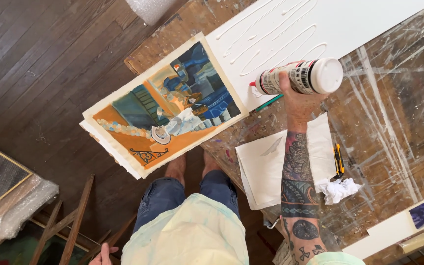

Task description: Preparing a wooden board by applying glue and spreading it with a roller to mount canvas prints.

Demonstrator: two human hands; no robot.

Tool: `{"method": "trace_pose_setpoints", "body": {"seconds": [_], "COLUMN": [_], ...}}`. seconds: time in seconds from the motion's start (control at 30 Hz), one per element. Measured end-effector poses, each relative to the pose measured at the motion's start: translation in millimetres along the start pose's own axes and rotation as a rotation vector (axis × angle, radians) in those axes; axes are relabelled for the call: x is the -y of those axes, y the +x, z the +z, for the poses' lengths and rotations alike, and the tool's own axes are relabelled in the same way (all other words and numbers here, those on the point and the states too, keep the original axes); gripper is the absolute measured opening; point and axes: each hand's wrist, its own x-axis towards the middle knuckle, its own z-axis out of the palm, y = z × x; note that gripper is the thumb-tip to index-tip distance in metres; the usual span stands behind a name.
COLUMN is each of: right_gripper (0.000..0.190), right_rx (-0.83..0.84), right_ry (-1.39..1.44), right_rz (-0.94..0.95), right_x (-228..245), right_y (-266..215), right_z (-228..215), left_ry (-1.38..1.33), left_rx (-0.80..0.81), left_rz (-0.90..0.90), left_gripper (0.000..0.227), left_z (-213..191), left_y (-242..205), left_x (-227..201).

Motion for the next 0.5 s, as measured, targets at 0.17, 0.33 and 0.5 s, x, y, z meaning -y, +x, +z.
{"method": "trace_pose_setpoints", "body": {"seconds": [0.17,0.33,0.5], "right_gripper": [0.054,0.047,0.056], "right_rx": [-0.015,-0.029,-0.396], "right_ry": [0.282,0.811,1.134], "right_rz": [-0.176,0.120,0.884], "right_x": [-25,25,44], "right_y": [16,30,10], "right_z": [-4,-35,-61], "left_ry": [0.015,-0.072,-0.423], "left_rx": [0.005,0.154,0.278], "left_rz": [0.026,0.287,0.834], "left_gripper": [0.054,0.035,0.034], "left_z": [-54,-76,-85], "left_y": [-81,-112,-198], "left_x": [-99,-181,-300]}}
